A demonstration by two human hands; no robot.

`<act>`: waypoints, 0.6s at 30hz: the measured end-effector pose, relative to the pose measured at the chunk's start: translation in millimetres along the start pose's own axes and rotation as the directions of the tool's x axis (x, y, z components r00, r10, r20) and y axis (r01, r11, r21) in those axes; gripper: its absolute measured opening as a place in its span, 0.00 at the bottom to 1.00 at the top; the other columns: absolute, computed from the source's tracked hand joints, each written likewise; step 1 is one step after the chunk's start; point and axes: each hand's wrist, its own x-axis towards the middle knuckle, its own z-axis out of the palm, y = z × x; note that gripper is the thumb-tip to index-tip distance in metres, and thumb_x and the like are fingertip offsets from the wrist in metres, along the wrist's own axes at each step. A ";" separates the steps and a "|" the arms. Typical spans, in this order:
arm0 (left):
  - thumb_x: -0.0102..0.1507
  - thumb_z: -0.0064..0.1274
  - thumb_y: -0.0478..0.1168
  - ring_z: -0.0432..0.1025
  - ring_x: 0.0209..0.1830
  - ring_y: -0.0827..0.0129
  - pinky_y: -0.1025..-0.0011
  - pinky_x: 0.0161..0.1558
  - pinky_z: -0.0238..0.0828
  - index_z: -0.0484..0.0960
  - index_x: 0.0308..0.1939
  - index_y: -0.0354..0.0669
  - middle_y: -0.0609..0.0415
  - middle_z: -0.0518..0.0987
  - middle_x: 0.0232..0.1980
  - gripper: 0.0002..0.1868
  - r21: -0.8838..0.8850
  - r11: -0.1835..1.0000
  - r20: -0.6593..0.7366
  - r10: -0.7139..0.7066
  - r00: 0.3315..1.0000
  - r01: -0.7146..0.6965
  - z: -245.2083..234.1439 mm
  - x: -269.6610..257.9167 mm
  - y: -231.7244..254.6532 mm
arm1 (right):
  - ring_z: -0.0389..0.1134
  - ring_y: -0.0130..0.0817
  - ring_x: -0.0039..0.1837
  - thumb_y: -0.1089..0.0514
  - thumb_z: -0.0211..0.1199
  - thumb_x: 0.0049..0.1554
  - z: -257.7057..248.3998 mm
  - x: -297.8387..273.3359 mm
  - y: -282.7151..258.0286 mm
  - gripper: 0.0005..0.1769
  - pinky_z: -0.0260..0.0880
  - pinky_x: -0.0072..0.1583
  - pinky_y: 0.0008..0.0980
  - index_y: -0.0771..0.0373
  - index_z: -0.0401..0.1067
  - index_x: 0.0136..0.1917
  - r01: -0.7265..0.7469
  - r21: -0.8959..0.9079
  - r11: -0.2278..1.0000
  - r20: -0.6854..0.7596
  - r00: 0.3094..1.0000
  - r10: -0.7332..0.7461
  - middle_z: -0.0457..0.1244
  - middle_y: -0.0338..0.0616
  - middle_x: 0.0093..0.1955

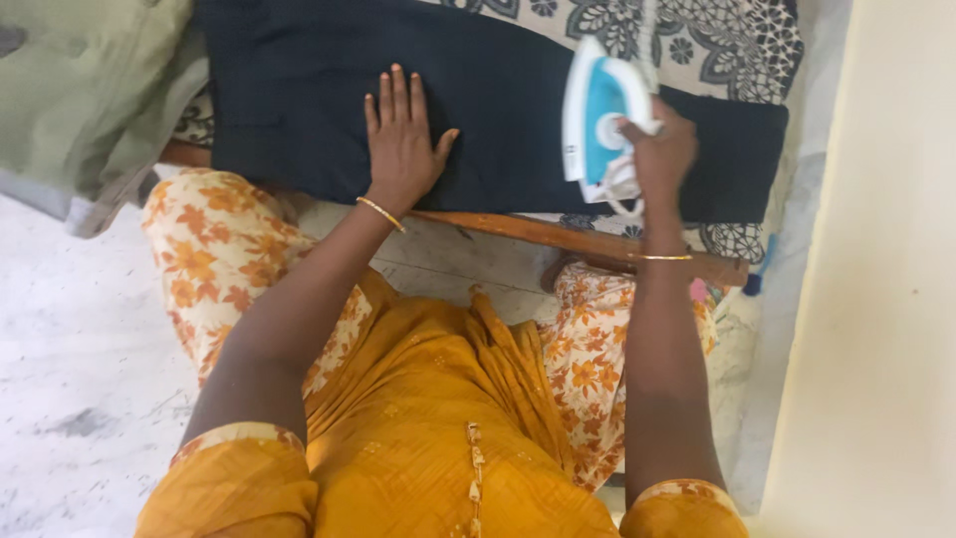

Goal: The person irons a pair of black trousers laid out on a low wooden bench. They use a blue and white electric iron to smooth the fabric, moving the iron back and forth across the garment while holding it in place with their left hand.

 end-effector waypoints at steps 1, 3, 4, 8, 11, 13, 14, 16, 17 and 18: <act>0.67 0.54 0.61 0.46 0.82 0.42 0.41 0.77 0.39 0.56 0.77 0.28 0.30 0.52 0.81 0.48 -0.010 1.000 0.000 -0.007 1.000 0.007 -0.7 0.2 0.6 | 0.76 0.32 0.47 0.57 0.77 0.48 15.5 -4.1 -20.7 0.25 0.73 0.51 0.30 0.58 0.80 0.59 0.016 0.040 0.999 0.054 0.998 -0.018 0.74 0.47 0.47; 0.68 0.54 0.61 0.46 0.82 0.43 0.41 0.77 0.39 0.56 0.77 0.27 0.31 0.53 0.81 0.48 -0.026 1.000 -0.013 -0.004 1.000 0.004 -2.7 -2.1 1.5 | 0.77 0.30 0.49 0.56 0.75 0.48 43.0 -16.3 -56.6 0.27 0.74 0.53 0.29 0.57 0.79 0.62 0.020 0.126 0.992 0.186 0.982 -0.043 0.75 0.47 0.50; 0.68 0.54 0.61 0.47 0.82 0.43 0.41 0.76 0.39 0.56 0.77 0.27 0.31 0.53 0.80 0.48 -0.035 0.999 -0.018 -0.001 1.000 0.001 -3.9 -2.7 1.4 | 0.77 0.32 0.51 0.56 0.76 0.49 55.4 -21.6 -71.6 0.28 0.74 0.54 0.31 0.58 0.78 0.63 0.120 0.131 0.984 0.203 0.968 -0.145 0.74 0.49 0.52; 0.67 0.54 0.61 0.47 0.81 0.44 0.42 0.76 0.39 0.55 0.77 0.27 0.32 0.54 0.80 0.48 -0.059 0.998 0.011 -0.014 1.000 0.015 -7.3 -3.8 0.0 | 0.76 0.37 0.56 0.54 0.77 0.50 66.5 -19.7 -102.6 0.30 0.74 0.58 0.34 0.60 0.76 0.65 0.275 0.187 0.943 0.328 0.887 -0.324 0.72 0.52 0.57; 0.66 0.55 0.59 0.47 0.81 0.46 0.42 0.76 0.40 0.56 0.77 0.29 0.34 0.54 0.80 0.47 -0.022 1.000 0.042 -0.009 0.999 0.010 -10.1 -5.9 -2.5 | 0.75 0.40 0.57 0.54 0.77 0.51 60.2 -14.8 -102.0 0.32 0.73 0.58 0.35 0.59 0.75 0.68 0.295 0.156 0.943 0.390 0.859 -0.333 0.71 0.53 0.59; 0.65 0.56 0.57 0.47 0.81 0.47 0.42 0.76 0.40 0.56 0.77 0.30 0.36 0.54 0.81 0.46 -0.001 1.000 0.069 -0.012 0.998 0.013 -10.9 -5.9 -2.9 | 0.74 0.41 0.57 0.54 0.77 0.50 47.5 -7.9 -89.3 0.33 0.72 0.58 0.37 0.57 0.75 0.68 0.282 0.076 0.956 0.417 0.862 -0.287 0.71 0.52 0.60; 0.65 0.56 0.57 0.47 0.82 0.48 0.42 0.76 0.40 0.56 0.77 0.30 0.36 0.54 0.81 0.46 0.003 1.000 0.068 -0.011 0.998 0.011 -10.8 -5.9 -3.1 | 0.74 0.41 0.57 0.54 0.78 0.49 38.3 -3.1 -79.4 0.34 0.72 0.57 0.37 0.56 0.75 0.68 0.249 0.022 0.968 0.434 0.870 -0.234 0.70 0.52 0.60; 0.65 0.57 0.56 0.47 0.82 0.48 0.42 0.77 0.40 0.57 0.77 0.30 0.37 0.54 0.81 0.46 0.007 1.000 0.065 -0.010 0.998 0.009 -10.1 -5.5 -3.6 | 0.73 0.41 0.58 0.56 0.77 0.48 8.1 8.4 -53.4 0.35 0.71 0.60 0.37 0.54 0.74 0.69 0.205 -0.020 0.979 0.479 0.861 -0.170 0.70 0.51 0.61; 0.65 0.57 0.55 0.47 0.82 0.48 0.42 0.77 0.40 0.57 0.77 0.30 0.36 0.54 0.81 0.46 0.008 1.000 0.068 -0.010 0.998 0.010 -9.2 -5.5 -3.5 | 0.74 0.41 0.60 0.58 0.76 0.48 -14.0 11.9 -37.3 0.36 0.70 0.62 0.36 0.54 0.74 0.70 0.192 -0.007 0.981 0.509 0.845 -0.162 0.70 0.51 0.62; 0.65 0.57 0.55 0.47 0.82 0.47 0.42 0.77 0.40 0.57 0.77 0.30 0.36 0.53 0.81 0.46 0.008 1.000 0.071 -0.010 0.997 0.010 -8.1 -5.2 -3.8 | 0.73 0.44 0.60 0.60 0.76 0.47 -37.9 15.5 -20.4 0.36 0.69 0.62 0.38 0.54 0.75 0.70 0.209 -0.082 0.975 0.506 0.851 -0.139 0.70 0.52 0.61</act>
